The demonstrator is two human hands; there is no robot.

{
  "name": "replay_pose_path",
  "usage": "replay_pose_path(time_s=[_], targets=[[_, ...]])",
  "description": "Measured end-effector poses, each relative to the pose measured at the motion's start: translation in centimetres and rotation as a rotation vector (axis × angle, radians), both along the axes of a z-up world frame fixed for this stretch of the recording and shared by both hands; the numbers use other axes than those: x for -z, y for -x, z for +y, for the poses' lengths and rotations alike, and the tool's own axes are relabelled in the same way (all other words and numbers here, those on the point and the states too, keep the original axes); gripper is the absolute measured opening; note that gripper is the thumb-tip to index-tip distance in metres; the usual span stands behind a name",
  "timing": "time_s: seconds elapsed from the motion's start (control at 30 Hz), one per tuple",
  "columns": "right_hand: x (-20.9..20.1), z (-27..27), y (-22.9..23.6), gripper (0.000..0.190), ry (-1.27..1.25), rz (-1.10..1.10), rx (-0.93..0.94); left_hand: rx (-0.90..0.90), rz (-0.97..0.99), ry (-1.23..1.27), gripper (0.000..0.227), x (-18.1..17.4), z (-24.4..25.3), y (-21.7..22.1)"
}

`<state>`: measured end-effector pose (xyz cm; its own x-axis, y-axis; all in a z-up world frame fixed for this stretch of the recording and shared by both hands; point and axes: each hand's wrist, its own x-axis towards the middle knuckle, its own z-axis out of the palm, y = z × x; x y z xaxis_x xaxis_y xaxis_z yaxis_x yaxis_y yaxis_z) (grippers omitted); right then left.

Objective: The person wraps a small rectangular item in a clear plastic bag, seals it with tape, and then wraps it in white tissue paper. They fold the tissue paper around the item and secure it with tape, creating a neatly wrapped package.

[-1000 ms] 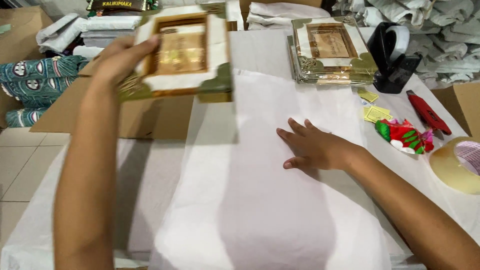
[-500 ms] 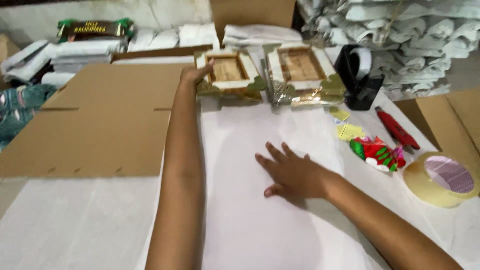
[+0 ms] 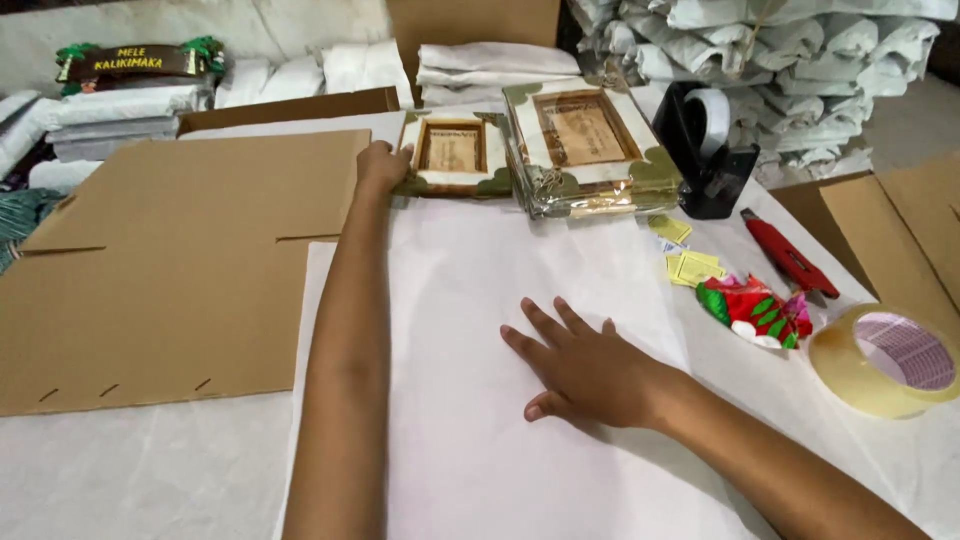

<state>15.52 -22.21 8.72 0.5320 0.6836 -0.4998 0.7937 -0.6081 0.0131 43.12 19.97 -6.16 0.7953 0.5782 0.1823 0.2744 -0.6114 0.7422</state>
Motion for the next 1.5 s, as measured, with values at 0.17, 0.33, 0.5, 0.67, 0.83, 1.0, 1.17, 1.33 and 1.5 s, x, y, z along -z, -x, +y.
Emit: replay_pose_path(time_s=[0.17,0.33,0.5,0.67,0.83,1.0,1.17,1.33,1.5], targets=[[-0.1,-0.2,0.0,0.085,0.002,-0.030,-0.004,0.133,-0.044,-0.639,0.050,-8.1,-8.2,8.8],[0.0,-0.4,0.3,0.084,-0.044,-0.037,-0.017,0.746,0.246,-0.468,0.094,-8.7,-13.5,12.0],[-0.2,-0.5,0.3,0.083,-0.060,-0.060,-0.035,0.650,0.266,-0.690,0.083,-8.1,-14.4,11.1],[0.0,-1.0,0.3,0.085,-0.087,-0.037,-0.025,0.686,0.382,-0.743,0.096,-5.0,-13.1,6.1],[0.5,-1.3,-0.1,0.084,-0.126,-0.022,-0.029,0.770,0.555,-0.559,0.115,-6.7,-13.8,7.9],[-0.7,-1.3,0.6,0.084,-0.107,0.015,-0.048,0.833,0.655,-0.499,0.082,-9.6,-14.6,10.7],[0.3,-1.4,0.3,0.081,-0.224,0.119,-0.127,0.782,0.692,-0.510,0.077,-10.0,-8.0,12.1],[-2.3,-1.5,2.1,0.082,-0.353,0.199,-0.171,0.484,0.682,-0.503,0.077,-14.2,-5.4,21.8],[0.0,-0.7,1.8,0.078,-0.228,0.131,-0.169,0.309,0.483,-0.656,0.069,-11.5,0.0,21.8]])
